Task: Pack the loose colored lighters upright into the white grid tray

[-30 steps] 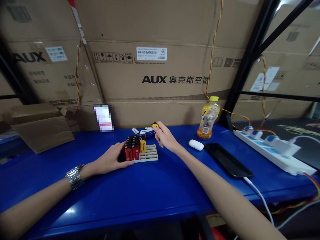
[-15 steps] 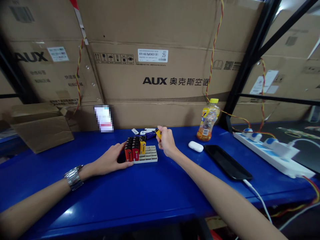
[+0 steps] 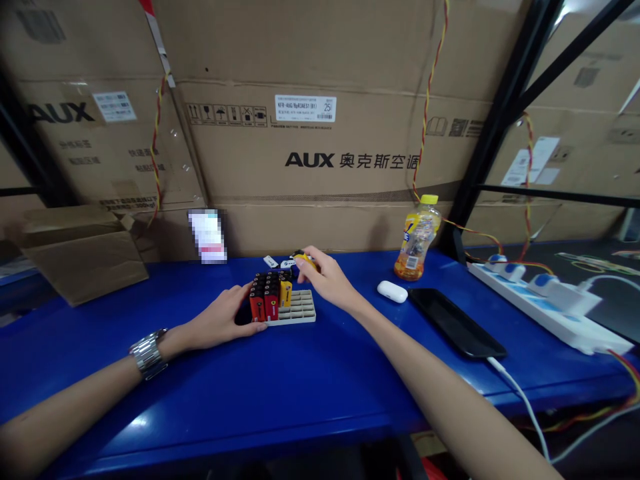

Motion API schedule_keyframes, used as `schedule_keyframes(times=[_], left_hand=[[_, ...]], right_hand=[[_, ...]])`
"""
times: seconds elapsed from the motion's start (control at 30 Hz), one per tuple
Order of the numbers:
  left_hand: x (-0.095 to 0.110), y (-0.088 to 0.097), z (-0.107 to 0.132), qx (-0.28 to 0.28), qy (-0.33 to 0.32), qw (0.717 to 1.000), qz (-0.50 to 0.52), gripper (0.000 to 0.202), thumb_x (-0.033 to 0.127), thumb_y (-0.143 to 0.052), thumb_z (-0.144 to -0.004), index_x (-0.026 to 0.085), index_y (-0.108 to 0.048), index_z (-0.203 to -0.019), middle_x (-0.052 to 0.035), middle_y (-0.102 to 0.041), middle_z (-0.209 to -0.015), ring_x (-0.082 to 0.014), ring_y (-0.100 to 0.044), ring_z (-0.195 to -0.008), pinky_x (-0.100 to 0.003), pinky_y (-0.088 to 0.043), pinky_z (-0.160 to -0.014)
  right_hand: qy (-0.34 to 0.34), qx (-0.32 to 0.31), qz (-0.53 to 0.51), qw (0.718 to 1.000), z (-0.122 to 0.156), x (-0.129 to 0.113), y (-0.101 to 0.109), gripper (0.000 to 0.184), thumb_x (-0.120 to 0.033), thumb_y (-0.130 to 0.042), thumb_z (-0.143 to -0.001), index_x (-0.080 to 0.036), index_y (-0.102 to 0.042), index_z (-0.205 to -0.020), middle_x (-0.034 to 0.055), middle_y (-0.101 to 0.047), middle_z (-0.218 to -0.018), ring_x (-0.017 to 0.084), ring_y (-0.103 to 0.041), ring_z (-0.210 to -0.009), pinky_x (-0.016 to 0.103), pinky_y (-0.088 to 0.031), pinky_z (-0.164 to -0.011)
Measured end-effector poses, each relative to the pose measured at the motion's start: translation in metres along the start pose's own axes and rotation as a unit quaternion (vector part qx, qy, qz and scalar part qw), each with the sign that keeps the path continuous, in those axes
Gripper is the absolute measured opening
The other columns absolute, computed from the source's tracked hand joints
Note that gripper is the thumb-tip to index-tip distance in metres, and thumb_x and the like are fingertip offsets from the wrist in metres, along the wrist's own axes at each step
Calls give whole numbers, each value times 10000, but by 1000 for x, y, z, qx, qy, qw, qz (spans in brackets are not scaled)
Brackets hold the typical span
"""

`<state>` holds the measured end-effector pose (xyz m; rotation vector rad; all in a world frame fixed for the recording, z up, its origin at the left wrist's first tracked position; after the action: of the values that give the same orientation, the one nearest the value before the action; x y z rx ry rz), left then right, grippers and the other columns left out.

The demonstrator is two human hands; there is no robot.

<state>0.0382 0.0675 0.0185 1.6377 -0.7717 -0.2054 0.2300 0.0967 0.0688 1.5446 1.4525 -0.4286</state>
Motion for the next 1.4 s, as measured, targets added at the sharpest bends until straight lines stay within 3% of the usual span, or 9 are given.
schedule_keyframes(times=[0.1,0.2,0.3,0.53,0.73,0.87,1.03,1.13,1.4], left_hand=[[-1,-1,0,-6,-1,1000,-2,851,719,-509,-782,155,-339,-1396,-165,-594,-1146,-323,-543,-981,-482,-426,-828],[-1,-2,-1,-10,1,1000,-6,829,720,-509,-781,156,-365,-1370,-165,-587,-1161,-326,-538,-995,-478,-426,-837],[0,-1,-1,0,-3,1000,-9,770,711,-524,-775,182,-416,-1325,-150,-602,-1114,-318,-549,-955,-467,-433,-807],[-2,-2,-1,-5,8,1000,0,832,703,-534,-767,150,-382,-1369,-161,-607,-1093,-324,-550,-949,-467,-428,-803],[-3,-2,-1,-1,7,1000,2,837,696,-542,-762,157,-377,-1381,-156,-609,-1087,-323,-555,-950,-462,-426,-804],[-3,-2,-1,-4,9,1000,8,825,701,-546,-761,164,-384,-1366,-154,-602,-1093,-319,-554,-954,-474,-430,-814],[2,6,-1,-23,12,998,53,848,700,-642,-668,164,-449,-1296,-151,-587,-1150,-329,-561,-981,-483,-428,-849],[9,10,2,-62,-12,995,73,833,657,-715,-620,174,-476,-1254,-133,-601,-1138,-325,-560,-984,-494,-419,-870],[18,15,6,-91,-56,988,115,810,591,-780,-586,218,-497,-1247,-105,-606,-1184,-320,-551,-1022,-517,-386,-907]], right_hand=[[68,-6,72,995,1,-15,4,280,-432,-615,-814,-166,-613,-728,29,-574,-749,126,-506,-670,269,-395,-601],[58,-29,60,996,4,-15,-2,346,-445,-646,-787,-160,-575,-605,-19,-450,-615,93,-376,-552,258,-309,-514],[26,-67,31,997,6,-9,-14,316,-442,-625,-805,-154,-621,-676,-45,-418,-534,86,-351,-499,253,-292,-484],[31,-83,-10,996,7,-5,-20,284,-345,-683,-739,-156,-660,-950,-15,-606,-621,117,-548,-547,280,-450,-559],[27,-57,24,998,6,-6,-10,199,-312,-619,-784,-152,-661,-894,-12,-593,-595,116,-542,-519,285,-452,-551],[43,-15,106,993,3,0,-2,202,-262,-514,-853,-162,-678,-916,31,-650,-694,138,-567,-583,305,-455,-580],[136,-76,248,956,-1,13,-10,266,-137,-482,-856,-188,-690,-1013,83,-685,-964,192,-609,-878,387,-467,-805],[150,-119,307,932,-3,22,-18,329,-99,-472,-860,-189,-665,-1111,109,-637,-1064,218,-562,-1020,423,-434,-902],[163,-180,419,875,-24,20,-46,337,-288,-430,-966,-242,-637,-1228,146,-541,-1210,261,-456,-1100,438,-395,-940]])
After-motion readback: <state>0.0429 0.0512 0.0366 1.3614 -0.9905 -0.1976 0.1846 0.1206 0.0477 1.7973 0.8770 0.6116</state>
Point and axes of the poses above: each hand's wrist, its own z-axis away from the middle knuckle, its own y-axis out of the back of the hand, x = y × z, the point moved 7 cm from there along -z, towards the middle knuckle
